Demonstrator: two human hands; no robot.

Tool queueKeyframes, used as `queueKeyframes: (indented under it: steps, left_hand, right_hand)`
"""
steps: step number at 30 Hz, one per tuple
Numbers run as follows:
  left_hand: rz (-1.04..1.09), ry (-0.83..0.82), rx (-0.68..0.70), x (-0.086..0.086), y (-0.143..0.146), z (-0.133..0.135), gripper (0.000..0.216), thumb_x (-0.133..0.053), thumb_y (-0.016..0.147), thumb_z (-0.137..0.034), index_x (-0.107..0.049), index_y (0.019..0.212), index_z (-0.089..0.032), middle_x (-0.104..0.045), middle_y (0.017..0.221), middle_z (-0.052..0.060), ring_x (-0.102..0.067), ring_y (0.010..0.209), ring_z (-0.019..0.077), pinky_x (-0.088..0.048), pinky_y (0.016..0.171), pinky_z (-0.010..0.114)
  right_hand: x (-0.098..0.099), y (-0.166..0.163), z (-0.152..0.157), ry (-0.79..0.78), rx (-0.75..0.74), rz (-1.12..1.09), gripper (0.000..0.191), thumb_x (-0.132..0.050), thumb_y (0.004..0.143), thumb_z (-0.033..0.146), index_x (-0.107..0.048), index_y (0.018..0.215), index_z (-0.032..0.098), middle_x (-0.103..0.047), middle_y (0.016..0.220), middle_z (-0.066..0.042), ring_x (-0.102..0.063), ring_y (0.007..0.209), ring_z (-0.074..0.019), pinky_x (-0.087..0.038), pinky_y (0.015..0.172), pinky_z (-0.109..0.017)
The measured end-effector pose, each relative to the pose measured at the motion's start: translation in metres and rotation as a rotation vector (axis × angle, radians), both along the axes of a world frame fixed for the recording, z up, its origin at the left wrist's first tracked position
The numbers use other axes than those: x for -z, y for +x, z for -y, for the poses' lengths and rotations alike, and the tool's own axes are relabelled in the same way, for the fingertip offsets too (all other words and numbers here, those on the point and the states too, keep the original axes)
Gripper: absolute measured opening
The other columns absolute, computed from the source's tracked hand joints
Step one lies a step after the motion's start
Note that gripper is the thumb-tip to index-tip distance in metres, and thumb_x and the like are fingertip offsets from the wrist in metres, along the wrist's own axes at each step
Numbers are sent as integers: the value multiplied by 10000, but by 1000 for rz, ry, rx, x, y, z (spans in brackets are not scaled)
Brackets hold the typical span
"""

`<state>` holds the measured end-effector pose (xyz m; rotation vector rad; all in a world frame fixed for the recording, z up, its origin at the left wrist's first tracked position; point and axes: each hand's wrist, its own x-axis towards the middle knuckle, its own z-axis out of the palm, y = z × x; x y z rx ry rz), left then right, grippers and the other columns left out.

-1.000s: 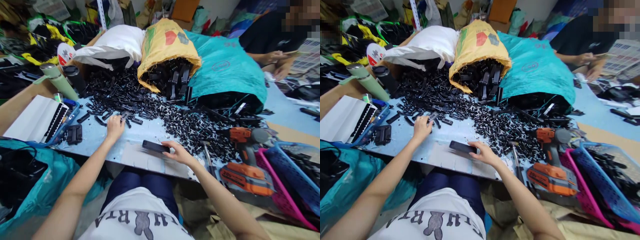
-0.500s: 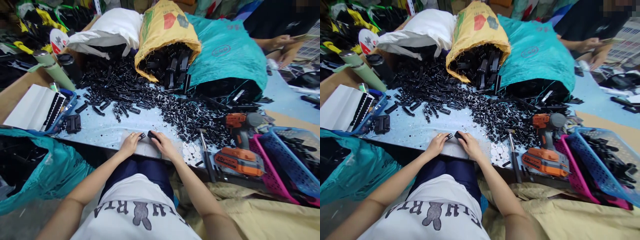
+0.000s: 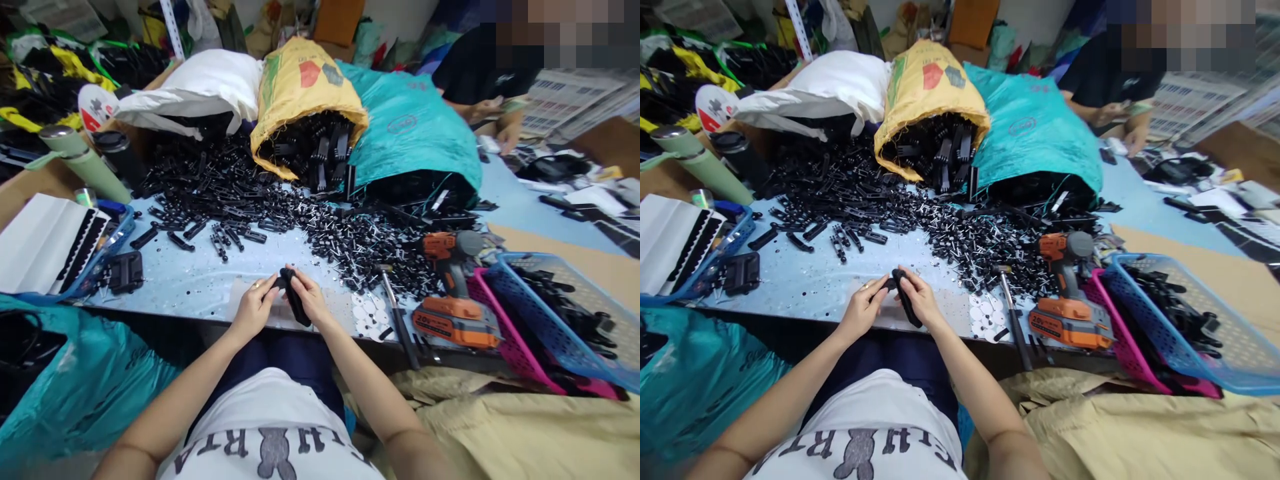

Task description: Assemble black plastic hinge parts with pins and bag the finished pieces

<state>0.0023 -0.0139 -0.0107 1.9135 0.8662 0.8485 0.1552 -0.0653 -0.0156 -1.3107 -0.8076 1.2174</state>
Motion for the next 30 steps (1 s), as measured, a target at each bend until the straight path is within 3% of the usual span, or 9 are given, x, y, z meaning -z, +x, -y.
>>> queueKeyframes:
  steps: [6,10,15,23,30]
  left_hand:
    - [-9,63,9,-2,5,-1,366,-433,901,-291,-573,1214,-161,-639,989,103,-605,943,192,-488,843,333]
    - [75,133,-72,-1,8,-2,354,-429,904,-284,-584,1197,-163,-630,971,101,-606,914,184,-492,808,314]
    - [101,207,-23,-2,10,-7,320,-448,900,-264,-604,1169,-187,-642,957,85,-618,873,168,-496,775,289]
    - [240,292,-365,-9,26,0,319,-445,900,-293,-618,1135,-164,-656,992,111,-624,890,181,-513,753,299]
    - [250,250,-283,-11,19,-12,319,-434,906,-296,-624,1124,-161,-656,991,104,-620,911,186,-511,786,319]
  right_hand:
    - [-7,16,-4,228,-188,435,505,-619,785,426,-553,1250,238,-600,977,-51,-555,652,-98,-512,559,-233]
    - [-18,23,-9,394,-142,709,474,-569,838,391,-534,1270,199,-599,891,-52,-561,747,-128,-490,669,-254]
    - [-26,29,-16,569,-208,947,509,-563,841,402,-501,1298,186,-586,825,-46,-535,710,-128,-461,657,-253]
    - [-24,-12,-18,479,38,776,467,-461,902,426,-472,1326,228,-551,846,-41,-532,754,-138,-493,718,-294]
    - [-18,-27,-21,464,98,716,491,-441,903,435,-425,1363,262,-560,897,-65,-546,787,-170,-507,747,-339]
